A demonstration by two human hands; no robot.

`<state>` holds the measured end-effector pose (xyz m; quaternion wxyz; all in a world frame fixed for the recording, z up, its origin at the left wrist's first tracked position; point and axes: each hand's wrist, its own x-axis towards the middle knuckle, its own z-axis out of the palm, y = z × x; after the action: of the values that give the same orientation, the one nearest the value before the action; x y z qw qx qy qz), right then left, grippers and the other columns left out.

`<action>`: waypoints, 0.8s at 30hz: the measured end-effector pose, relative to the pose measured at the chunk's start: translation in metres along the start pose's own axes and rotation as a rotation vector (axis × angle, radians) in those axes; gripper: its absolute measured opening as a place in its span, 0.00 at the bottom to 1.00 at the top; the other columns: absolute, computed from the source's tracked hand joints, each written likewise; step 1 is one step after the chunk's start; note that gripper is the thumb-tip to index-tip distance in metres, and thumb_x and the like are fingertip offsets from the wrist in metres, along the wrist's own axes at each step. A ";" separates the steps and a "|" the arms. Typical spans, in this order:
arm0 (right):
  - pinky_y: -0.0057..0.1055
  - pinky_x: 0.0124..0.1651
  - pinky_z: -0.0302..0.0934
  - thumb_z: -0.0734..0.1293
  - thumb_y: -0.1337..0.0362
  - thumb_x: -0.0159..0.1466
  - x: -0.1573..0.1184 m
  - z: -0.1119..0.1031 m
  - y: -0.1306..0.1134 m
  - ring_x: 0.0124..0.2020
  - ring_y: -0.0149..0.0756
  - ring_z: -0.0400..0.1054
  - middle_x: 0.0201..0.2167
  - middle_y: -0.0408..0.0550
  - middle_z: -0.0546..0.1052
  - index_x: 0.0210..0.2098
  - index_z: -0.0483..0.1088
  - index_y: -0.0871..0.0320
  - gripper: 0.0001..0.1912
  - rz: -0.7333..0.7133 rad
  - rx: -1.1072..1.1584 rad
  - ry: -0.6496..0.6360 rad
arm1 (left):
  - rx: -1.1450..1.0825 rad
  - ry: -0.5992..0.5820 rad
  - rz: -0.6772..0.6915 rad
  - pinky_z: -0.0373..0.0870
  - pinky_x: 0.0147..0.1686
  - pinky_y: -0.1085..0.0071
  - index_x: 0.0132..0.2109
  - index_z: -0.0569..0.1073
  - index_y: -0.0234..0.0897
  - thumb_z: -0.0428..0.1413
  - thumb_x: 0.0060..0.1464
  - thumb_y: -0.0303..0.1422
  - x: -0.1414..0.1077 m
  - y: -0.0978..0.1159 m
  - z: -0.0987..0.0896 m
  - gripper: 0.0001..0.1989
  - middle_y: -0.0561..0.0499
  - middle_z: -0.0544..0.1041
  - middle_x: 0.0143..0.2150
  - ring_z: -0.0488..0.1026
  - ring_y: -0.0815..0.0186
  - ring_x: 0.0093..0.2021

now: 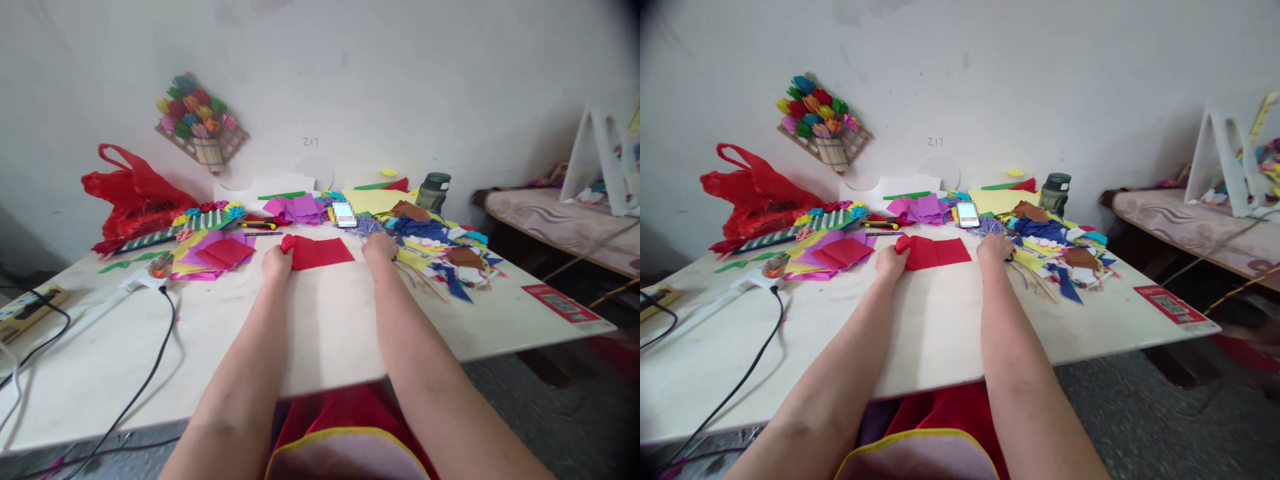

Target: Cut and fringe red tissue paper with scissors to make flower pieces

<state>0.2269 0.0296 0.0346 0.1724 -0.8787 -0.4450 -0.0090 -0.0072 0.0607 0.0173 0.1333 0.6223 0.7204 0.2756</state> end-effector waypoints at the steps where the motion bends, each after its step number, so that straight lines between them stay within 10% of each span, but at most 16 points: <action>1: 0.45 0.51 0.58 0.62 0.66 0.60 0.001 0.000 0.001 0.55 0.53 0.61 0.51 0.66 0.68 0.48 0.71 0.63 0.17 0.040 -0.005 -0.006 | -0.003 0.002 -0.007 0.66 0.43 0.63 0.45 0.74 0.37 0.51 0.53 0.41 0.000 0.000 0.000 0.17 0.40 0.76 0.46 0.72 0.52 0.48; 24: 0.41 0.51 0.60 0.63 0.65 0.59 0.004 -0.012 0.018 0.53 0.47 0.65 0.52 0.61 0.70 0.51 0.69 0.61 0.20 0.121 -0.022 -0.069 | -0.098 0.035 -0.023 0.67 0.43 0.65 0.45 0.73 0.39 0.51 0.53 0.40 -0.004 0.004 -0.002 0.15 0.42 0.77 0.44 0.72 0.54 0.48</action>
<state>0.2453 0.0196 0.0414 0.1476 -0.9057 -0.3965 0.0267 -0.0038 0.0562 0.0204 0.1544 0.6017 0.7154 0.3198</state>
